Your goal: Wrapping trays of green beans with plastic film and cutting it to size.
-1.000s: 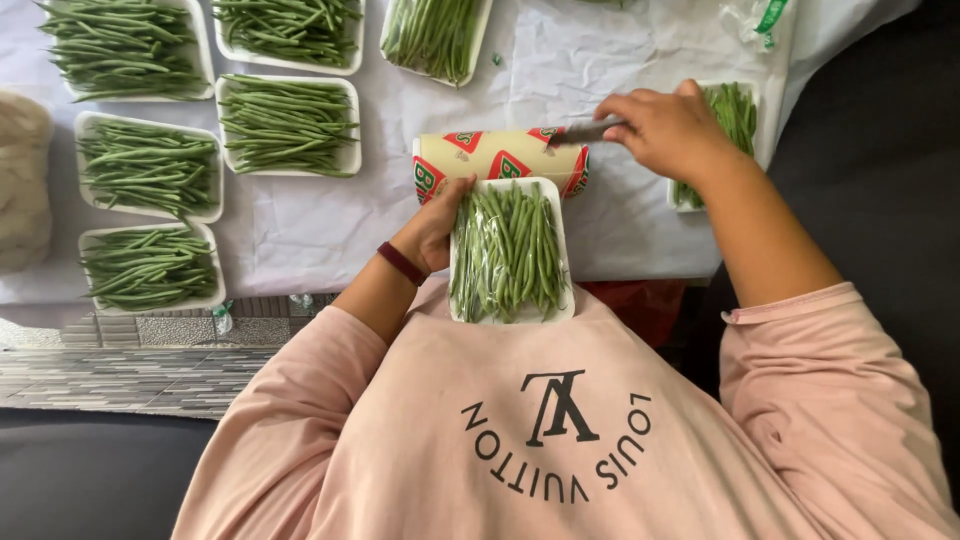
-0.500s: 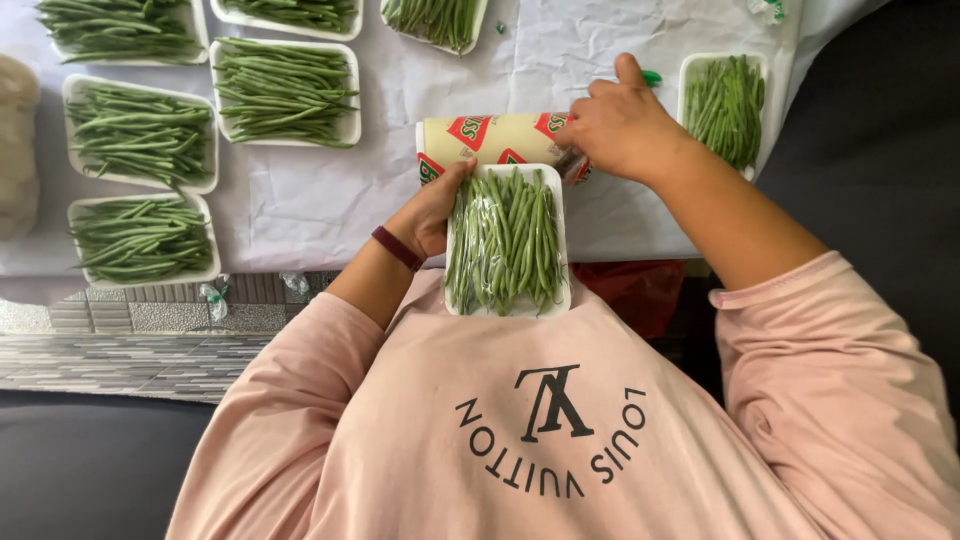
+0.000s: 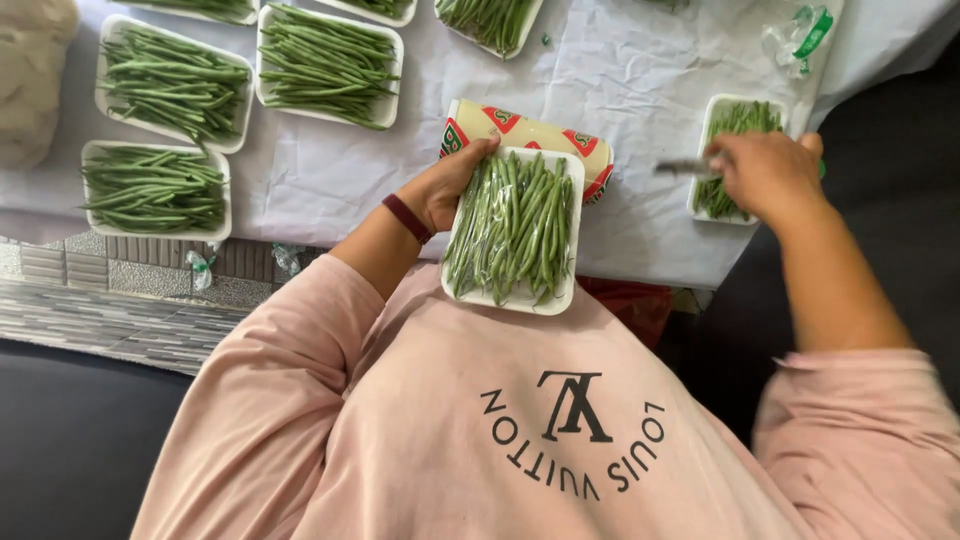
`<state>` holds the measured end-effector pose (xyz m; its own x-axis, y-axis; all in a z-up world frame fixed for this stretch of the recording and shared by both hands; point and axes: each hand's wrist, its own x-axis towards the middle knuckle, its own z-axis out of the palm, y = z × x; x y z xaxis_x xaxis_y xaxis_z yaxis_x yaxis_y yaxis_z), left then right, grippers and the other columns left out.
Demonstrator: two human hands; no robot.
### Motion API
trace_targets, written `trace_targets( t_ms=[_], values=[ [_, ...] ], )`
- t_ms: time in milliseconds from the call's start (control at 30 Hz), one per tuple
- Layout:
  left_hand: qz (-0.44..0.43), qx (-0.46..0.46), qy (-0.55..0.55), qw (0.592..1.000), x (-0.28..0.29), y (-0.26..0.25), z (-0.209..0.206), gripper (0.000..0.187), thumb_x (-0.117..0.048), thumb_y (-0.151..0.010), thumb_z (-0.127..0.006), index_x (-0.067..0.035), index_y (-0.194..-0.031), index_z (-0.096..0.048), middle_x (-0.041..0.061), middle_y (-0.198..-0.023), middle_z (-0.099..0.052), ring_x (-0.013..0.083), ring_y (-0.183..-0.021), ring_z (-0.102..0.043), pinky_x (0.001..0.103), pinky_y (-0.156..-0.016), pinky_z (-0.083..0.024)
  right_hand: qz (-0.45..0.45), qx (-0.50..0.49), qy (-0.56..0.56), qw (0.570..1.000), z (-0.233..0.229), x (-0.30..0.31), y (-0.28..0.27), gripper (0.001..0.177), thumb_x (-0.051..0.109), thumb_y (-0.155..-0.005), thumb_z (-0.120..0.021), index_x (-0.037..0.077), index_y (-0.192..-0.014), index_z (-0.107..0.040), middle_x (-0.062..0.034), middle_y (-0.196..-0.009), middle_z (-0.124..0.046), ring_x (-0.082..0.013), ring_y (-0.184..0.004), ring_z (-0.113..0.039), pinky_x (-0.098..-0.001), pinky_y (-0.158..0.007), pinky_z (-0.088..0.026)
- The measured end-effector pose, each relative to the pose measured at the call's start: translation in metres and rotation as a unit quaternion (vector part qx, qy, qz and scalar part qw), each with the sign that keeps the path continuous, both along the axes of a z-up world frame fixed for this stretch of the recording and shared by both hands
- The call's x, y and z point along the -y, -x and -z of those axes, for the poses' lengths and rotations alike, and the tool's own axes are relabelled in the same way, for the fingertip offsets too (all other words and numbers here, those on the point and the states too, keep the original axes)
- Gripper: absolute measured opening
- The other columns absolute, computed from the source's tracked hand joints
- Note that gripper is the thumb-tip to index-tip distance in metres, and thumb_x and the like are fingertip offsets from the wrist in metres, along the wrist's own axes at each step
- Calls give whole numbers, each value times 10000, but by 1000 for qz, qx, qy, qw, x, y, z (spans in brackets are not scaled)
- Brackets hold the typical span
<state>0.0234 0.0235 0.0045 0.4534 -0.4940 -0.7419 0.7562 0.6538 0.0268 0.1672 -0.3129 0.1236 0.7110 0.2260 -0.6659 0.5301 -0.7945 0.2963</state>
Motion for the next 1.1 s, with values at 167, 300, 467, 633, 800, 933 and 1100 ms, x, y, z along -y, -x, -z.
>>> trace_targets(
  t_ms=[167, 300, 467, 633, 800, 933, 1100],
  values=[
    [-34, -7, -72, 997, 12, 1, -2, 630, -460, -826, -730, 53, -1163, -589, 218, -961, -729, 336, -827, -765, 500, -716, -651, 106, 114, -213, 965, 173, 41, -39, 171, 413, -1070, -588, 387, -1233, -633, -25, -1032, -724, -326, -1034, -695, -615, -811, -430],
    [-38, -23, -61, 997, 9, 5, -14, 591, -441, -823, -729, 55, -1118, -605, 222, -929, -731, 337, -794, -764, 499, -691, -650, 34, 118, -462, 879, 153, -3, -5, 594, 170, -899, -696, 168, -1464, -514, -168, -1378, -497, -410, -1300, -429, -597, -1060, -293],
    [-29, -18, -43, 998, 9, -3, -8, 614, -449, -830, -724, 85, -1104, -594, 262, -922, -724, 344, -810, -759, 502, -707, -645, -98, 88, -463, 877, 104, -52, 75, 998, 890, -918, -299, 184, -1620, -373, -170, -1629, -364, -414, -1487, -280, -671, -1119, -196],
    [-23, -10, -22, 999, 14, -4, -8, 617, -423, -822, -750, 95, -1123, -600, 257, -946, -727, 351, -830, -758, 513, -737, -639, -178, 115, -322, 923, 153, -103, 83, 714, 349, -1072, -473, 333, -1683, -103, -74, -1728, -157, -261, -1582, -172, -548, -1213, -144],
    [-3, 9, -19, 1000, 15, 2, -13, 665, -455, -807, -775, 101, -1126, -597, 280, -981, -723, 356, -861, -752, 536, -783, -621, -222, 135, -425, 867, 159, -109, 63, 816, 590, -904, -640, 401, -1634, -328, -80, -1608, -420, -345, -1371, -520, -466, -1019, -460],
    [-25, 30, 27, 999, 19, 1, -37, 625, -446, -822, -764, 93, -1095, -604, 282, -976, -728, 344, -837, -757, 497, -769, -631, -225, 97, -336, 909, 194, -95, 51, 739, 617, -945, -512, 415, -1623, -298, 30, -1716, -235, -290, -1472, -403, -431, -1092, -406],
    [-20, 77, 26, 996, -4, -16, -94, 671, -489, -778, -754, 95, -1083, -626, 305, -978, -727, 378, -829, -758, 552, -781, -630, -108, -20, -440, 891, 167, -104, 59, 670, 584, -945, -530, 331, -1546, -375, 29, -1534, -320, -242, -1333, -458, -391, -1021, -444]
  ],
)
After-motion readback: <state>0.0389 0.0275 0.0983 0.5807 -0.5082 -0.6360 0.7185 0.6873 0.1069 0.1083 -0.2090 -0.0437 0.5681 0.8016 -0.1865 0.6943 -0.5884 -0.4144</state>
